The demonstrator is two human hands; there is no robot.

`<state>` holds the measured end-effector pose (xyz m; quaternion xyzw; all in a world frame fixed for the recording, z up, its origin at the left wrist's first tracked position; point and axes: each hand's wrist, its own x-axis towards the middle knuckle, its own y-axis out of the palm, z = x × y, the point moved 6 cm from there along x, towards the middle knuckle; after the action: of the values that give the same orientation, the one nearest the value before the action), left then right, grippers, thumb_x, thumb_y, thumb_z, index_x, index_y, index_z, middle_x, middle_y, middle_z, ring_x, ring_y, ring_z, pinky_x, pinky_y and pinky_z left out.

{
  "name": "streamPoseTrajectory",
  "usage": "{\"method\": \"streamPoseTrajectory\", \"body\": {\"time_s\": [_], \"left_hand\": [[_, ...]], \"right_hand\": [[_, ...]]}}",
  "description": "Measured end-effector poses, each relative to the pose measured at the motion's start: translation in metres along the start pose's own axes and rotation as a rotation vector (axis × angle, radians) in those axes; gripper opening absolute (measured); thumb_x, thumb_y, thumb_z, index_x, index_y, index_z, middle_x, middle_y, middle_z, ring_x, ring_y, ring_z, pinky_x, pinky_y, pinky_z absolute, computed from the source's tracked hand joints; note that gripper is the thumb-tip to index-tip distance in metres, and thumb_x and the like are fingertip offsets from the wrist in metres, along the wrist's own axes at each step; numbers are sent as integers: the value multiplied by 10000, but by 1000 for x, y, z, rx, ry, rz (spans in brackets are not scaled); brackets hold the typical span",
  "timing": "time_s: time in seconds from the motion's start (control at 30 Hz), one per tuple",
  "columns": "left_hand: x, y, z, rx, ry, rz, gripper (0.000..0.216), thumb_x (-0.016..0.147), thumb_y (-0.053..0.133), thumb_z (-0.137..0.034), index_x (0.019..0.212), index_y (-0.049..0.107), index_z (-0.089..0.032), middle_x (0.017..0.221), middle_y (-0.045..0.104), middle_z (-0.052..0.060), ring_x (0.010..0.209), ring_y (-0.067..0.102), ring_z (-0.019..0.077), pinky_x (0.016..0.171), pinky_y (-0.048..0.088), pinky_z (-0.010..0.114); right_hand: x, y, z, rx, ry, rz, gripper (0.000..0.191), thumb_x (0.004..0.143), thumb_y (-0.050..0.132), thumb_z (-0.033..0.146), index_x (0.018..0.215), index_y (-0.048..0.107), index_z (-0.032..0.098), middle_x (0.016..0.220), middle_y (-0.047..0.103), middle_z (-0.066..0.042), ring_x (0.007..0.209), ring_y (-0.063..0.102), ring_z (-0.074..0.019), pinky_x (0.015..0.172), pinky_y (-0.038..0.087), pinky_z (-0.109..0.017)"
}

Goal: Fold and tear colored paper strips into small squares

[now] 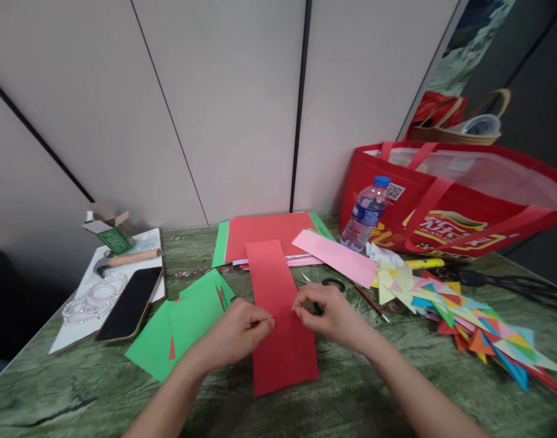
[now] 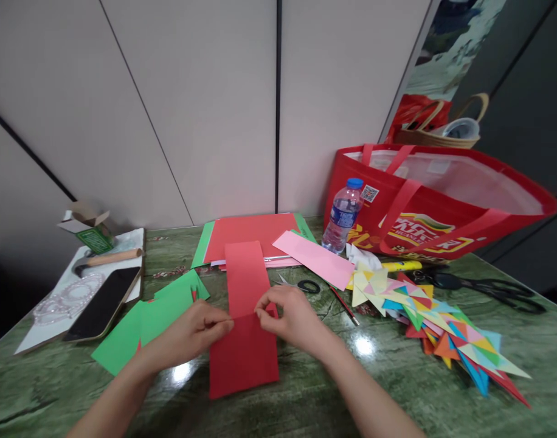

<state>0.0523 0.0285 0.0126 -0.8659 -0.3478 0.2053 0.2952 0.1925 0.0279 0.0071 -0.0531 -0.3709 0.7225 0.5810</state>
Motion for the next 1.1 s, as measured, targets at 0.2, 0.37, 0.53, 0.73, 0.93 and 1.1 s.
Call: {"method": "streamPoseTrajectory", "body": {"time_s": [0.2,0.37,0.53,0.73,0.93,1.1], "left_hand": [[-3,-11,5,-29,-13,-44,307,796,347,-206,538,180,-193,547,154,-53,514,166,86,476,135,259],[-4,-20,7,2,-26,-116,296,781,351,-212,528,198,-195,544,152,-53,503,173,86,472,135,254],[1,-14,4,25,-1,-169,239,763,353,-204,532,294,-182,542,259,-50,530,263,90,481,182,227],[3,-16,11,63,-43,-196,234,751,344,-187,521,304,-177,521,249,-53,511,257,85,475,182,224],[-2,-27,19,0,-63,-163,208,718,354,-165,510,375,-165,527,285,-50,512,293,84,474,218,208],[-6,-37,28,-139,-84,-179,210,724,380,-166,601,548,-144,566,470,-31,552,433,100,527,325,203]], "right_hand": [[1,-14,-22,-43,66,-37,121,732,503,154,654,593,177,673,637,-9,647,571,-146,621,416,-252],[-1,-18,-38,160,198,-159,163,789,500,294,791,615,178,790,672,-40,749,607,-177,672,452,-277],[-1,7,-24,313,192,-80,209,734,603,326,874,619,172,774,671,-30,667,589,-148,575,442,-238],[-2,6,-21,183,168,-125,183,757,579,324,712,660,166,621,646,-6,536,517,-118,490,382,-223],[-2,3,-21,205,179,-141,163,739,596,313,705,674,174,637,667,-15,538,532,-123,494,399,-230],[-2,9,-17,241,202,-156,155,732,595,308,687,657,174,610,658,-6,523,536,-117,474,402,-216]]}}
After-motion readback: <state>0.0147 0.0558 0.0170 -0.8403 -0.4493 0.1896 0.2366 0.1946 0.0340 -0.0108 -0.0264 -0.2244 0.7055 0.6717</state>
